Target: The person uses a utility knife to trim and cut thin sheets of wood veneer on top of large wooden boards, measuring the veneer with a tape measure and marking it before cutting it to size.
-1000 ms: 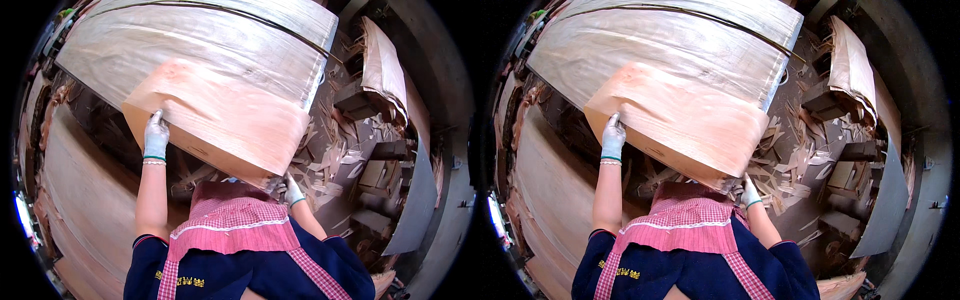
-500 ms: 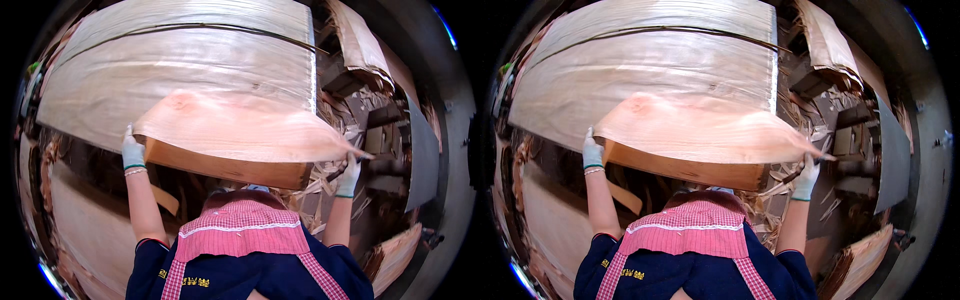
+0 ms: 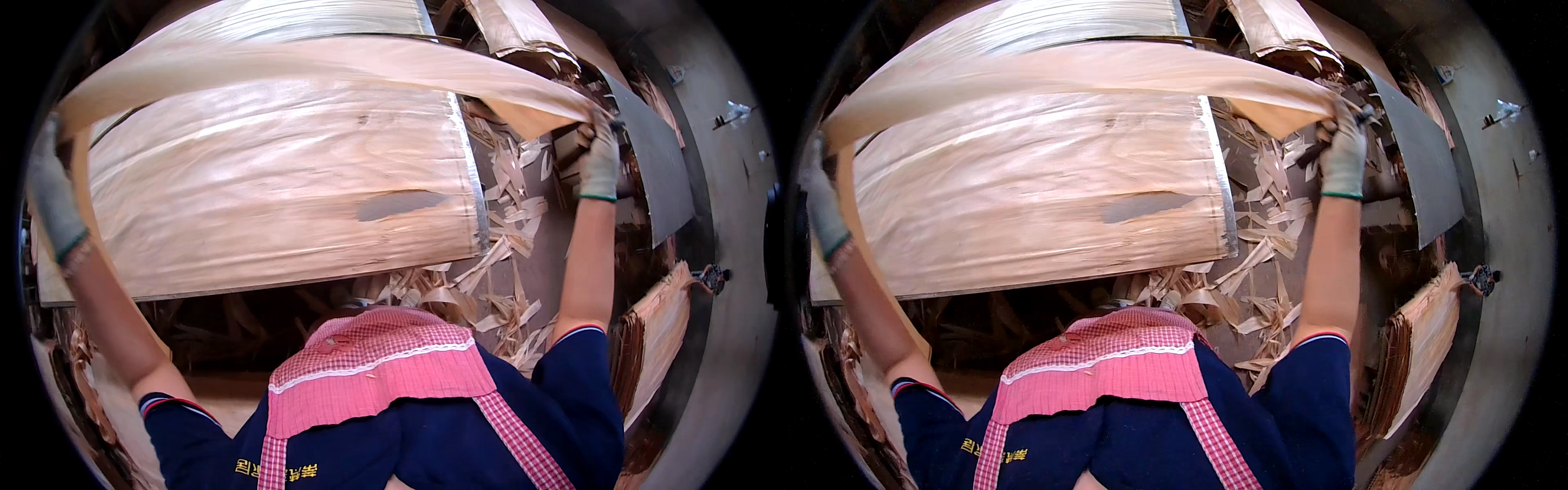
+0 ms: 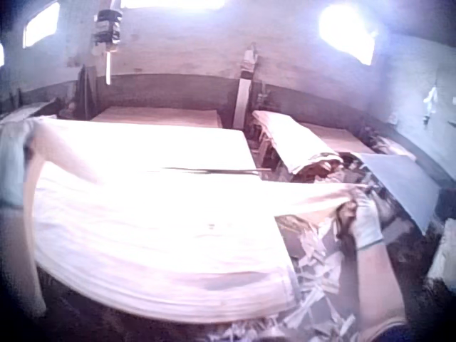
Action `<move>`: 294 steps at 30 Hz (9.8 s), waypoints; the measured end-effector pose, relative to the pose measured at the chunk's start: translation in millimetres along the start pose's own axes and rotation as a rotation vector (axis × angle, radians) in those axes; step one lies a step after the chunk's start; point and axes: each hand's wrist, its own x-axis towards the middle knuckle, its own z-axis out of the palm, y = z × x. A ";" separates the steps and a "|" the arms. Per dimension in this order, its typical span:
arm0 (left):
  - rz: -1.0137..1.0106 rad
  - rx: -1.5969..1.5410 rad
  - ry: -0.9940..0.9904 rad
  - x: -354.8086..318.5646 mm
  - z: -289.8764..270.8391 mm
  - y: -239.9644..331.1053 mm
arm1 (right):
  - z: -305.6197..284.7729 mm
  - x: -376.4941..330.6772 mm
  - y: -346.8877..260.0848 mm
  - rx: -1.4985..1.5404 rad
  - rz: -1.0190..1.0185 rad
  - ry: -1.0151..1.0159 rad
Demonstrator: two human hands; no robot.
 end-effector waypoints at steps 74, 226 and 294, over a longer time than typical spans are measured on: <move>0.322 0.420 -0.730 -512.9 499.9 33.0 | -13.1 -49.6 255.3 -1.490 0.205 -0.538; -0.126 0.845 -0.373 -402.4 108.6 -151.2 | -43.3 -332.2 192.6 -1.678 -0.134 -1.151; -0.470 1.121 -0.978 -406.6 169.3 -52.5 | 506.9 -215.5 29.5 -0.103 0.185 -1.673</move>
